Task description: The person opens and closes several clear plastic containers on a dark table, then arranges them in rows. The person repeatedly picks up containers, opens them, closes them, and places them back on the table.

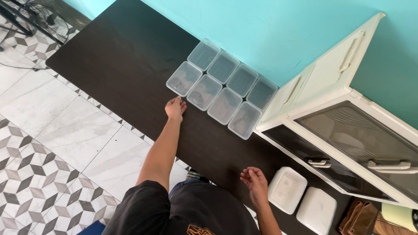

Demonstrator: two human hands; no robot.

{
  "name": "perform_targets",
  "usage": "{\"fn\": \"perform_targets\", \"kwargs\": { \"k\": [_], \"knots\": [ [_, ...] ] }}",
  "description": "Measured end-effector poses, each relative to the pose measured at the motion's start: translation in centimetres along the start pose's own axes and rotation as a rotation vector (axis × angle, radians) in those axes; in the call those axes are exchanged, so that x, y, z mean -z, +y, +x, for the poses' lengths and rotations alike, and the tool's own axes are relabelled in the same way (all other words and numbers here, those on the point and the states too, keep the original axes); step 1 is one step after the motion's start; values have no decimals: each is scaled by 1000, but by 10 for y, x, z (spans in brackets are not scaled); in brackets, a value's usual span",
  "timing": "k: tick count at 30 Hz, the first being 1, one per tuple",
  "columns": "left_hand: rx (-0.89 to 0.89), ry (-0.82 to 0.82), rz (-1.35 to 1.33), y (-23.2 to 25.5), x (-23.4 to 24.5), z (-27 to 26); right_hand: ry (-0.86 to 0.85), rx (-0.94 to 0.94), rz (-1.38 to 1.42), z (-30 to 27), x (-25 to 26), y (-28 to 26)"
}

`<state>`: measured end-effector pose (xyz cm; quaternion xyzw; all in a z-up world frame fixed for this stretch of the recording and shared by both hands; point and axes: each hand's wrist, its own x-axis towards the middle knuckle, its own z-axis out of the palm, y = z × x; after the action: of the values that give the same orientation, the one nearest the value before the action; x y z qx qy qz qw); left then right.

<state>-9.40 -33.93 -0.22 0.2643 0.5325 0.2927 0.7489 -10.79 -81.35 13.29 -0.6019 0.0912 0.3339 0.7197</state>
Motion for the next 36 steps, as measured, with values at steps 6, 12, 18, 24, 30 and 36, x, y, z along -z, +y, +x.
{"fn": "perform_targets", "kwargs": {
  "k": [6, 12, 18, 24, 30, 36],
  "knots": [
    [8, 141, 41, 20, -25, 33, 65, 6, 13, -4, 2, 0],
    [65, 178, 100, 22, -29, 34, 115, -29, 20, -21, -4, 5],
    [44, 178, 82, 36, -19, 30, 65, -82, -8, -29, -6, -7],
    [-48, 19, -43, 32, 29, -4, -3, -167, -167, -31, -1, -22],
    [-178, -72, -64, 7, 86, -97, -90, -137, -163, -35, 21, -30],
    [-216, -258, -21, -15, 100, -204, -158, -129, -196, -29, 44, -37]
  ]
}}
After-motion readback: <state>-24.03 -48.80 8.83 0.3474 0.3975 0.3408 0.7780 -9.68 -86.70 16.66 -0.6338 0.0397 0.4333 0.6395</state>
